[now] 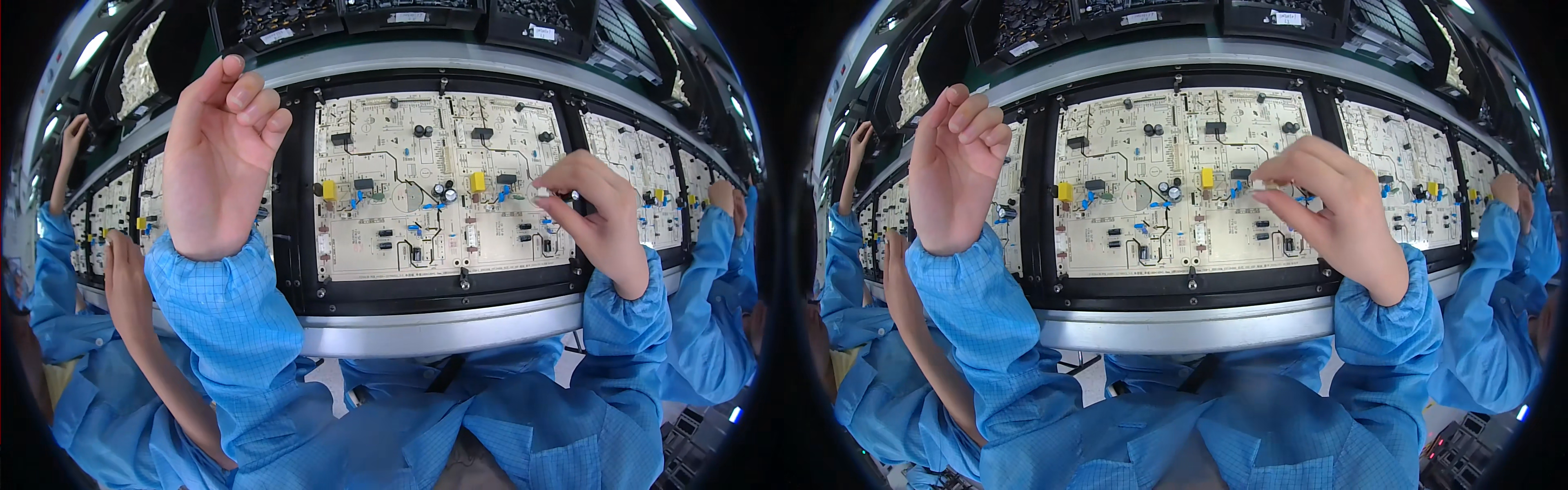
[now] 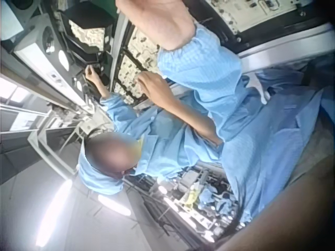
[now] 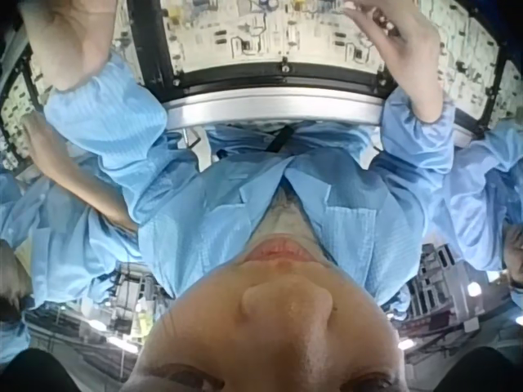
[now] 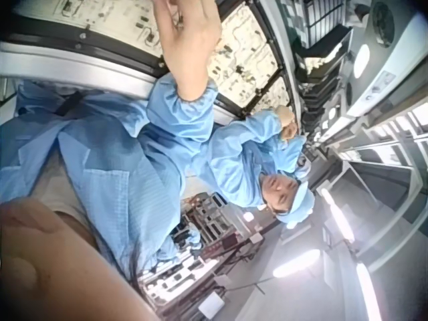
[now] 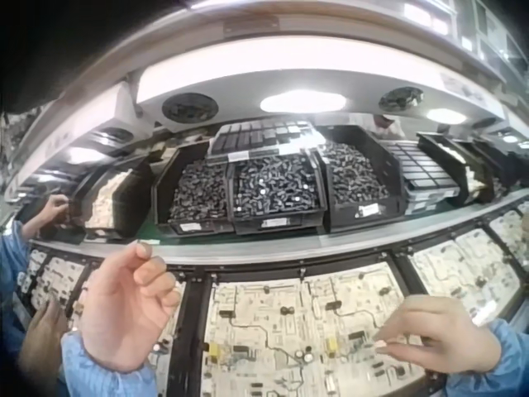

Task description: Manually placing and securing small electronic components onto printed circuit boards on a moving assembly line.

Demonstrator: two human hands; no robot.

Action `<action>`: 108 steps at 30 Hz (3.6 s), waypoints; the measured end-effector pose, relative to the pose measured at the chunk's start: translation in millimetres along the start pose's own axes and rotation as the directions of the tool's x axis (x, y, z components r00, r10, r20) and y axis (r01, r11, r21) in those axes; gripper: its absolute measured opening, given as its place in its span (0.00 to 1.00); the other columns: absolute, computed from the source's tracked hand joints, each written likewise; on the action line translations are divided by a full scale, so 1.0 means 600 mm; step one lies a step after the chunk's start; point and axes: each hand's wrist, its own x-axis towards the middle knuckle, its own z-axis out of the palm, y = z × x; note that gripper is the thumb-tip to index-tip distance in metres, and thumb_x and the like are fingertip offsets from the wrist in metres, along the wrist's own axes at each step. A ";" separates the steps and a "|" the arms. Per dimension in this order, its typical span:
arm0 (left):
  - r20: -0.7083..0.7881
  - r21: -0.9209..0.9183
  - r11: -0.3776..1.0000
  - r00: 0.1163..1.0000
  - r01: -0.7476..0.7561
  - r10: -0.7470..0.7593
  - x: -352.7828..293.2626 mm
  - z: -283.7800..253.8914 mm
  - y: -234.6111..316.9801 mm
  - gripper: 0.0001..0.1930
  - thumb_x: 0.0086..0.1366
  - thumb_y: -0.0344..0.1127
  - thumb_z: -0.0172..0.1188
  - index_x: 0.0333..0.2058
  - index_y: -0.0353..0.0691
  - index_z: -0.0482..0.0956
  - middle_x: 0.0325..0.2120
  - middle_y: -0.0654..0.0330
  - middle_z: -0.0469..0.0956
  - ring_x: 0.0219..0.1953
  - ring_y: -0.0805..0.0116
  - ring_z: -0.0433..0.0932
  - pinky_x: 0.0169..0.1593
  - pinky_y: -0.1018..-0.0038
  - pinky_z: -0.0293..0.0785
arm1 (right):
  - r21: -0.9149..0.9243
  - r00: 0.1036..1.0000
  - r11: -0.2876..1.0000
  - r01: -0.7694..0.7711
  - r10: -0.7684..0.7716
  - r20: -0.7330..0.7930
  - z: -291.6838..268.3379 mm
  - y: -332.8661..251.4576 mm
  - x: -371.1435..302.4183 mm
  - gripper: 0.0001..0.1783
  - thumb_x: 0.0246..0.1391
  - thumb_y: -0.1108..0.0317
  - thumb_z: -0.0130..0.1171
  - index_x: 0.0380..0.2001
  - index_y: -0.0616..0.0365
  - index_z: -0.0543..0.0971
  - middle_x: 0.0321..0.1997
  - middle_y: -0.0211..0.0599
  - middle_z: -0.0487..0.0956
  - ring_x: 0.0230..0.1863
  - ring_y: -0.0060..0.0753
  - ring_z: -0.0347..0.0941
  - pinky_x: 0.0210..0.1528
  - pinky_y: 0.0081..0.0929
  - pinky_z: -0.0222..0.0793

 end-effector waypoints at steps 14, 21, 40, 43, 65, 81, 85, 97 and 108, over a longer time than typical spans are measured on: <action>0.105 0.143 0.989 0.993 0.029 -0.044 0.001 0.021 -0.025 0.12 0.71 0.38 0.46 0.41 0.36 0.73 0.27 0.65 0.68 0.31 0.75 0.66 0.40 0.75 0.66 | -0.009 0.991 0.993 -0.121 0.121 -0.055 0.002 0.005 0.002 0.08 0.49 0.79 0.62 0.35 0.63 0.78 0.26 0.32 0.72 0.28 0.22 0.68 0.34 0.20 0.65; 0.148 0.243 0.970 0.987 0.026 -0.064 0.007 0.030 -0.037 0.13 0.72 0.38 0.45 0.41 0.34 0.74 0.28 0.64 0.69 0.30 0.74 0.66 0.39 0.74 0.66 | -0.039 0.963 0.999 -0.034 0.023 -0.268 -0.020 -0.008 -0.007 0.11 0.52 0.78 0.60 0.40 0.59 0.80 0.26 0.30 0.73 0.28 0.22 0.68 0.32 0.20 0.66; -0.012 0.382 0.917 0.993 0.115 -0.120 0.022 -0.012 -0.060 0.13 0.71 0.40 0.49 0.40 0.36 0.74 0.28 0.66 0.70 0.30 0.77 0.67 0.39 0.77 0.66 | -0.351 0.983 0.935 -0.054 -0.012 -0.182 0.042 -0.011 -0.192 0.22 0.38 0.82 0.56 0.40 0.55 0.82 0.30 0.40 0.70 0.29 0.40 0.69 0.32 0.30 0.66; -0.012 0.395 0.912 0.993 0.111 -0.116 0.026 -0.018 -0.061 0.12 0.71 0.40 0.49 0.39 0.36 0.74 0.27 0.66 0.69 0.30 0.77 0.67 0.39 0.77 0.66 | -0.221 0.949 0.971 -0.092 0.018 -0.316 0.050 -0.012 -0.190 0.19 0.36 0.80 0.59 0.37 0.56 0.82 0.25 0.36 0.68 0.27 0.39 0.68 0.31 0.31 0.65; -0.057 0.501 0.864 0.998 0.044 -0.017 0.020 -0.010 -0.058 0.12 0.70 0.39 0.49 0.40 0.37 0.74 0.29 0.66 0.70 0.33 0.77 0.68 0.40 0.77 0.67 | -0.104 0.908 0.990 -0.094 0.042 -0.416 0.055 0.004 -0.216 0.12 0.43 0.83 0.65 0.33 0.64 0.77 0.36 0.42 0.81 0.36 0.38 0.78 0.40 0.25 0.74; -0.084 0.544 0.838 0.996 0.040 0.008 0.018 -0.002 -0.077 0.12 0.71 0.38 0.48 0.40 0.34 0.74 0.27 0.66 0.69 0.31 0.77 0.68 0.38 0.77 0.67 | 0.426 0.875 0.889 -0.170 0.335 -0.350 0.045 0.026 -0.219 0.16 0.46 0.89 0.58 0.38 0.63 0.72 0.46 0.39 0.70 0.45 0.31 0.74 0.49 0.26 0.71; -0.096 0.549 0.835 0.995 0.045 0.009 0.018 0.003 -0.079 0.12 0.71 0.38 0.47 0.41 0.35 0.74 0.27 0.66 0.69 0.31 0.77 0.68 0.38 0.77 0.67 | 0.436 0.908 0.895 -0.091 0.254 -0.333 0.001 0.043 -0.176 0.15 0.45 0.89 0.58 0.36 0.62 0.72 0.46 0.38 0.70 0.45 0.30 0.73 0.50 0.25 0.70; -0.065 0.528 0.849 0.998 0.018 0.020 0.001 0.027 -0.076 0.11 0.71 0.37 0.46 0.38 0.35 0.72 0.26 0.65 0.68 0.29 0.76 0.65 0.37 0.77 0.64 | -0.050 0.979 0.996 0.073 -0.081 -0.187 -0.016 0.084 -0.008 0.07 0.51 0.78 0.63 0.34 0.62 0.77 0.31 0.33 0.76 0.30 0.23 0.73 0.36 0.19 0.70; -0.120 0.615 0.787 0.992 0.054 0.025 -0.008 0.076 -0.078 0.13 0.71 0.39 0.43 0.32 0.36 0.68 0.23 0.65 0.64 0.28 0.75 0.63 0.37 0.77 0.63 | 0.010 0.954 0.992 -0.122 0.120 -0.276 -0.047 0.129 -0.028 0.08 0.50 0.83 0.60 0.34 0.63 0.76 0.41 0.35 0.75 0.43 0.25 0.72 0.47 0.21 0.68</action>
